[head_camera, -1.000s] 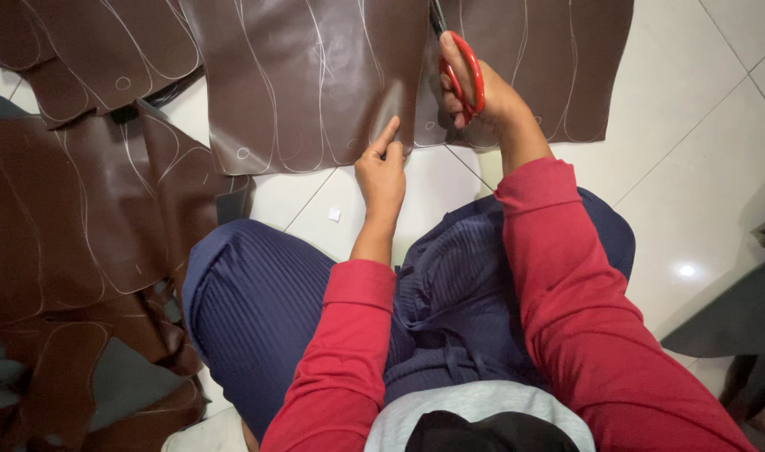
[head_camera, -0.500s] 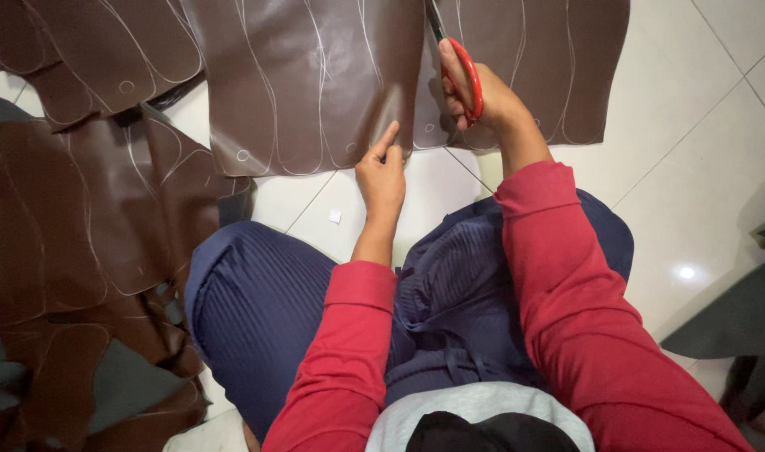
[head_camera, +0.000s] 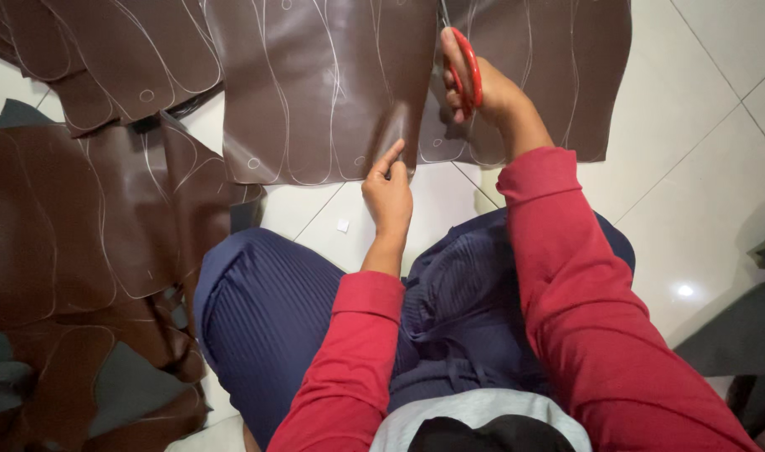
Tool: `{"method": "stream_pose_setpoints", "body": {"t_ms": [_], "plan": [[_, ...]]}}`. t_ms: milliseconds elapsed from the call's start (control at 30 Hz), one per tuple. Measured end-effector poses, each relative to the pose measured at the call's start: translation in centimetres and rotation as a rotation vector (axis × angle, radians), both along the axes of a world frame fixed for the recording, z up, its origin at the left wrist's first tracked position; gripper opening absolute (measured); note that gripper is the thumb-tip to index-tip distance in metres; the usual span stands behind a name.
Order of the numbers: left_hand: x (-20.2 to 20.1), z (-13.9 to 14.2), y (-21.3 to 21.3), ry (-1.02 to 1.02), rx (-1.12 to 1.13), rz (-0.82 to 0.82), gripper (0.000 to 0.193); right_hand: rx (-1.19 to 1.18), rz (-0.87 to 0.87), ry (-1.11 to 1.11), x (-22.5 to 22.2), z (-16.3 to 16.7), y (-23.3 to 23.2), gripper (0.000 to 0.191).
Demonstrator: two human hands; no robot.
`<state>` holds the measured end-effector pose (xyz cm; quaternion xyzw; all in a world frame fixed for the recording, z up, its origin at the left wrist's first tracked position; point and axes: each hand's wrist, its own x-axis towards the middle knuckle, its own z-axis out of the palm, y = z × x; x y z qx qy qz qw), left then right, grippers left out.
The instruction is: The person sits on a tiled floor and uses red-handled scissors to cut along white outlines on a brown fabric sheet. They repeatedly cut out shapes, set them aside, and continue cutting additional pieces from the same sheet.
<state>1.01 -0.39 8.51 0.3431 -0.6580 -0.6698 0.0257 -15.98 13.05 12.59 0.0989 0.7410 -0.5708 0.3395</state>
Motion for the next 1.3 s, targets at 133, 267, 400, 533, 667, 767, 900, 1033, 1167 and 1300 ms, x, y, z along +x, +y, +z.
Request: {"method": "stream_pose_setpoints", "body": {"t_ms": [133,267,400,533,667,767,900,1033,1167,1300], "plan": [[0.2,-0.9,0.1,-0.065,0.041,0.005,0.039,0.198,-0.01,0.018,0.4,0.0,0.2,0.071],[0.5,-3.2,0.5,-0.002,0.219,0.075,0.038,0.111,-0.091,0.006,1.2,-1.2,0.5,0.067],[0.6,-5.2,0.8,0.146,0.611,0.167,0.037,0.344,0.0,0.242,4.4,-3.5,0.3,0.051],[0.9,-4.6,0.8,0.186,0.676,0.038,0.039,0.071,-0.106,0.635,5.8,-5.7,-1.3,0.035],[1.6,-1.9,1.0,0.216,0.4,-0.272,0.04,0.035,-0.384,0.331,4.5,-4.0,1.3,0.037],[1.6,-0.3,1.4,0.267,0.191,-0.302,0.041,0.164,-0.402,0.491,4.5,-0.7,7.4,0.036],[0.4,-0.8,1.1,0.193,-0.214,-0.186,0.042,0.586,-0.366,0.768,6.1,2.1,16.0,0.045],[-1.7,-3.5,1.6,0.183,-0.756,-0.226,0.06,0.722,-0.489,0.654,8.3,1.8,21.1,0.041],[-4.1,-5.4,5.2,0.093,-0.915,-0.218,0.073,0.636,-0.504,0.664,6.9,1.2,22.3,0.039],[-7.7,-4.9,9.1,-0.087,-0.839,-0.258,0.076,0.348,-0.566,0.518,4.8,2.1,21.6,0.037]]}}
